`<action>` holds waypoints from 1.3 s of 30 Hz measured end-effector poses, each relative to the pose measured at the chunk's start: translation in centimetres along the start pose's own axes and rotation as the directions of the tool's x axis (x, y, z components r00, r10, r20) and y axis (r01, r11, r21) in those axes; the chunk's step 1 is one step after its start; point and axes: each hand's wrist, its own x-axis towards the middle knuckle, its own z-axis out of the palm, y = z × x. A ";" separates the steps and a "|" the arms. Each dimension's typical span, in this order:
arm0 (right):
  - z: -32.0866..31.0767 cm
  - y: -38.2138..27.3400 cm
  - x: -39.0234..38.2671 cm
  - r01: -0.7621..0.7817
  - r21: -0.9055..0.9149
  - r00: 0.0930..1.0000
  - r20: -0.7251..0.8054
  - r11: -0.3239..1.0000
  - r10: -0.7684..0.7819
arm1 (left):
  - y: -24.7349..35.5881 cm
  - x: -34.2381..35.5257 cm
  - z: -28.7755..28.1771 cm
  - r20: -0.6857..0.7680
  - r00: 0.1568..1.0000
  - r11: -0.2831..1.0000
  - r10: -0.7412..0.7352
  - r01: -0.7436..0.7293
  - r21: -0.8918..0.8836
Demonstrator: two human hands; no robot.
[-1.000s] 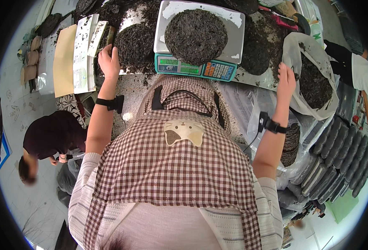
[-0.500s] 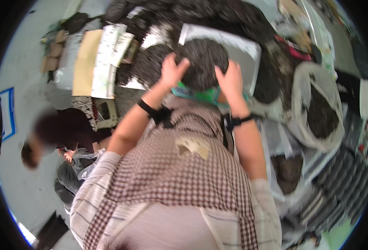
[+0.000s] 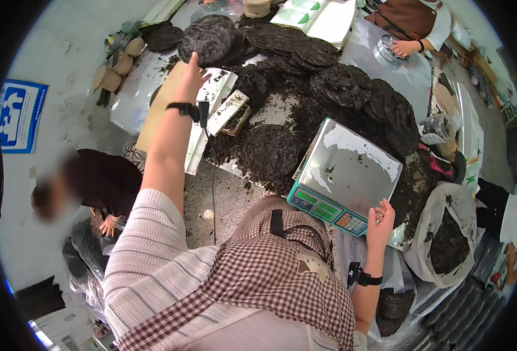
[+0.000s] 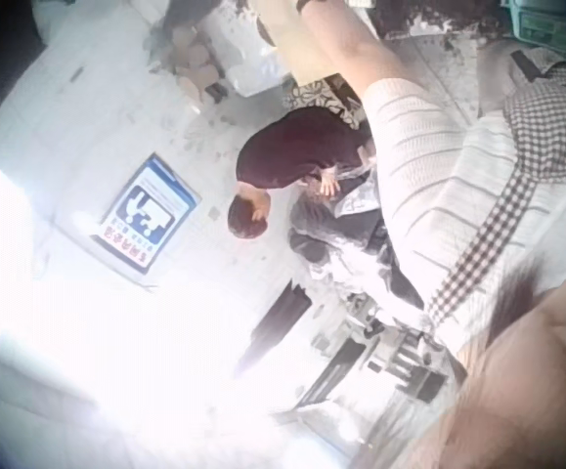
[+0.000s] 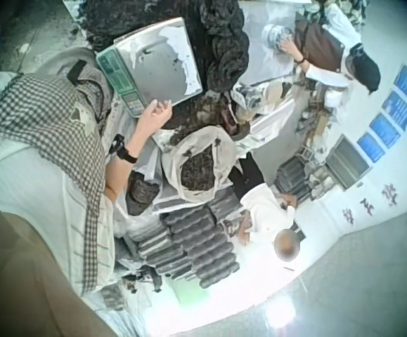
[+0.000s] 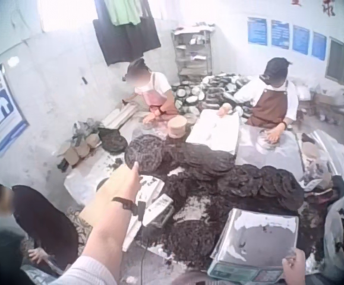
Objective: The person repeatedly picks up dark compressed discs, places them on a digital scale, and then transfers them into clear plastic bags. The person handles the discs by hand and uses a digital scale to measure them before bagging.
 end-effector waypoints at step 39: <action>-11.5 12.8 5.8 -0.157 0.704 0.551 -0.519 0.692 0.653 | -14.1 -26.3 -4.8 0.209 0.978 0.997 0.025 -0.041 0.070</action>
